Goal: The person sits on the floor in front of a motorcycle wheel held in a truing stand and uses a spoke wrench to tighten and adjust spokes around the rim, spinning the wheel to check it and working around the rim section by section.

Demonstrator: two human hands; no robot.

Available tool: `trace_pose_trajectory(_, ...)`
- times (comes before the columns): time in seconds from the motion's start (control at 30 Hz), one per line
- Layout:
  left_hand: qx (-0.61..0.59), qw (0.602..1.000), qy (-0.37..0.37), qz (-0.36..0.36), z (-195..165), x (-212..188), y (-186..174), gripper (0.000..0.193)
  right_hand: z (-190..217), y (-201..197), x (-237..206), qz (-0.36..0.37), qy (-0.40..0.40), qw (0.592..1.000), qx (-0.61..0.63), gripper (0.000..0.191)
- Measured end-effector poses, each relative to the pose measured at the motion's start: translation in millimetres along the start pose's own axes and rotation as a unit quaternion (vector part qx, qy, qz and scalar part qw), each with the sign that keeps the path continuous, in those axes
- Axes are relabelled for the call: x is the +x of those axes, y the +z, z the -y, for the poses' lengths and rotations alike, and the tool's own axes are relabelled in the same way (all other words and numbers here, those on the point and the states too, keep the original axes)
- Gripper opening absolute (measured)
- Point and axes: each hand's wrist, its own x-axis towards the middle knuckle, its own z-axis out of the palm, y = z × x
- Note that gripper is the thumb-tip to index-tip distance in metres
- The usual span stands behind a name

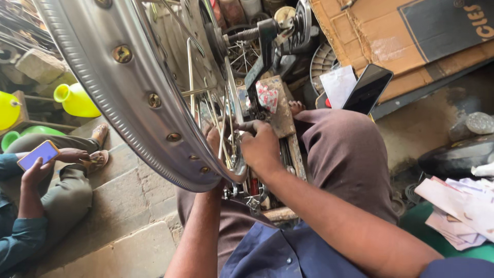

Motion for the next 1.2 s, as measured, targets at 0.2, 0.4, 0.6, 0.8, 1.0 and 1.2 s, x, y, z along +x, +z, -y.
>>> trace_pose_trajectory(0.2,0.005,1.0,0.005,0.0,-2.0,-1.6,2.7,0.027,-17.5,5.1,-4.4,-0.028,-0.1,0.992,0.066,0.037)
trace_pose_trajectory(0.4,0.005,1.0,0.002,-0.001,-4.2,-4.3,0.7,0.027,-13.6,7.4,2.8,-0.033,-0.043,0.986,0.157,0.044)
trace_pose_trajectory(0.6,0.012,1.0,0.016,-0.003,-6.2,1.5,3.0,0.028,-4.2,12.3,14.4,-0.067,0.036,0.991,0.11,0.036)
trace_pose_trajectory(0.8,-0.003,1.0,-0.011,-0.006,-17.4,-4.3,10.5,0.028,-11.7,-1.2,27.7,-0.102,0.038,0.99,-0.089,0.025)
trace_pose_trajectory(1.0,-0.062,0.994,-0.087,-0.015,-52.3,-25.6,21.4,0.029,-23.3,-6.0,13.5,-0.109,-0.095,0.983,-0.115,0.021)
trace_pose_trajectory(1.2,-0.126,0.975,-0.181,-0.038,-72.3,-41.0,19.3,0.029,-16.4,-0.9,34.2,-0.068,-0.229,0.968,-0.078,0.02)
